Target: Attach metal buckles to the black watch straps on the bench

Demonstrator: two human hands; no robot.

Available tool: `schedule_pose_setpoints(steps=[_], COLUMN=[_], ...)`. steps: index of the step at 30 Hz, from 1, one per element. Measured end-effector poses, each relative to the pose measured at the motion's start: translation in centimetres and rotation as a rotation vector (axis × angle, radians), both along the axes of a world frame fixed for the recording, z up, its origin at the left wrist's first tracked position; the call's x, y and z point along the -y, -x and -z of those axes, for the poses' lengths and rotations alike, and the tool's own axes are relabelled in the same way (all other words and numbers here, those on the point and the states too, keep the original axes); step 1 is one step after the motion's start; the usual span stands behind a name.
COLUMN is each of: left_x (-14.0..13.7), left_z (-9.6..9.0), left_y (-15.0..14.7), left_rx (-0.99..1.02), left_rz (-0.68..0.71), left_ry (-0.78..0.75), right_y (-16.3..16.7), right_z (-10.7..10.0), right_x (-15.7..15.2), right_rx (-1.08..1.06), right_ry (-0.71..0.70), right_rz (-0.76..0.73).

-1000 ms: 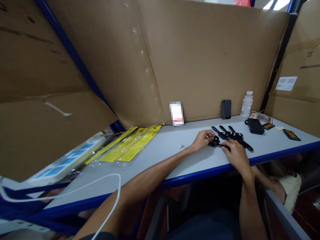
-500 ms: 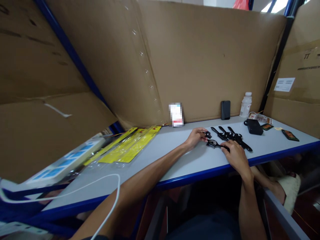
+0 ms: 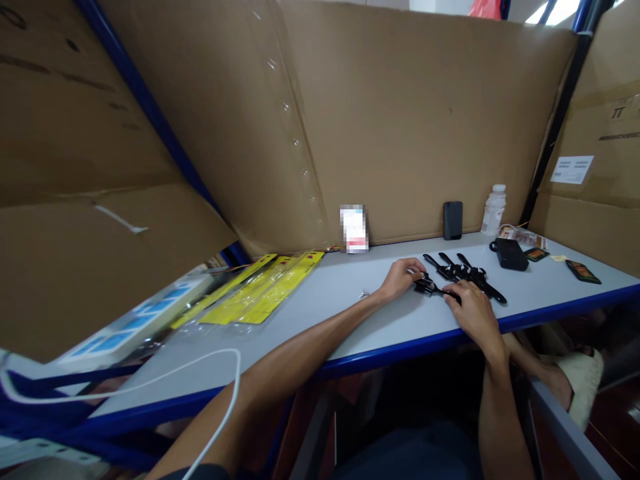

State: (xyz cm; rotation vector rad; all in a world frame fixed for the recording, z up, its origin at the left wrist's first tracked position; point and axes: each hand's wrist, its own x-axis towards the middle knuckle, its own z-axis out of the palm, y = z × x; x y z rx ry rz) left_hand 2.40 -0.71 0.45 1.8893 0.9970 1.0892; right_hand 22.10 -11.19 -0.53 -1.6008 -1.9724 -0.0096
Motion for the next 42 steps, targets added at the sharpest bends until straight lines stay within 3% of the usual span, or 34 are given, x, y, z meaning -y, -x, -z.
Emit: schedule_pose_setpoints(steps=[9, 17, 26, 38, 42], left_x=[0.2, 0.6, 0.5, 0.8, 0.7], left_z=[0.4, -0.7, -1.7, -1.9, -1.3], left_y=[-0.2, 2.0, 3.0, 3.4, 3.2], left_rx=[-0.336, -0.593, -0.579, -0.590, -0.594], left_rz=[0.017, 0.236, 0.413, 0.417, 0.355], left_ry=[-0.271, -0.393, -0.424, -0.449, -0.476], right_y=[0.1, 0.1, 0.2, 0.2, 0.2], right_z=[-0.2, -0.2, -0.3, -0.2, -0.2], right_x=[0.0, 0.0, 0.0, 0.1, 0.0], right_rx=[-0.001, -0.004, -0.013, -0.013, -0.018], right_ry=[0.012, 0.014, 0.023, 0.019, 0.027], right_rz=[0.013, 0.007, 0.007, 0.007, 0.008])
